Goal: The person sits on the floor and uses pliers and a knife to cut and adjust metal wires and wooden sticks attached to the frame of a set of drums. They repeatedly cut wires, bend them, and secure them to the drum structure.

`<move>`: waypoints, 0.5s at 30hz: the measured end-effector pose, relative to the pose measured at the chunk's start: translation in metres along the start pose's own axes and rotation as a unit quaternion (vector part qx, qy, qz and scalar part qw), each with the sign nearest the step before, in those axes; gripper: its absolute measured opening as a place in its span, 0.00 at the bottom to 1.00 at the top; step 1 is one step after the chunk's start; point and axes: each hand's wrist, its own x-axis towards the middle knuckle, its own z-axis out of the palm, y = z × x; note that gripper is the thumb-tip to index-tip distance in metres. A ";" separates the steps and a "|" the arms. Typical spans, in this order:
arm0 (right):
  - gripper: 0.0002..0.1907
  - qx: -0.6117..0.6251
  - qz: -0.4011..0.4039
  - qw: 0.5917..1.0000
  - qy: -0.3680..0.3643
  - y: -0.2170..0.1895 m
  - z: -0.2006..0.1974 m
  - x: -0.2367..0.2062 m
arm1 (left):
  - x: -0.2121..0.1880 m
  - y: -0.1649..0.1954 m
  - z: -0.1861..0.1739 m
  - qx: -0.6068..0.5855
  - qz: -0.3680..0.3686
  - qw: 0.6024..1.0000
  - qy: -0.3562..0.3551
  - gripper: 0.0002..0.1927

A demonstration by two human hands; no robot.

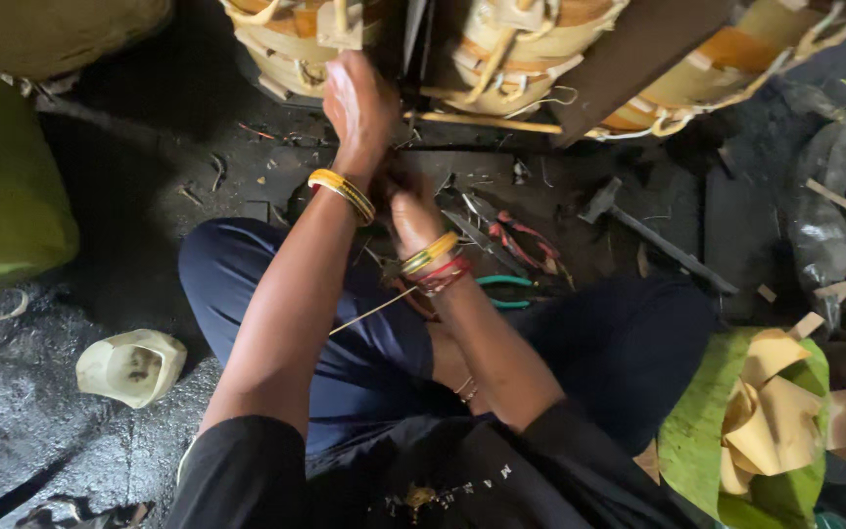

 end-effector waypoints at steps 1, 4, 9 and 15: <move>0.07 -0.024 -0.022 0.999 -0.015 0.005 -0.003 0.002 | 0.001 0.004 -0.002 0.006 -0.018 1.000 -0.019 0.06; 0.06 -0.047 -0.081 0.993 -0.075 0.011 -0.015 0.011 | 0.007 0.015 -0.008 0.043 -0.013 0.999 0.004 0.06; 0.05 0.051 -0.029 0.989 -0.137 0.004 -0.025 0.017 | 0.009 0.026 -0.007 0.065 -0.002 0.993 0.100 0.06; 0.06 0.081 0.021 0.990 -0.111 -0.002 -0.006 0.010 | 0.008 0.005 -0.025 -0.017 0.049 0.998 0.023 0.09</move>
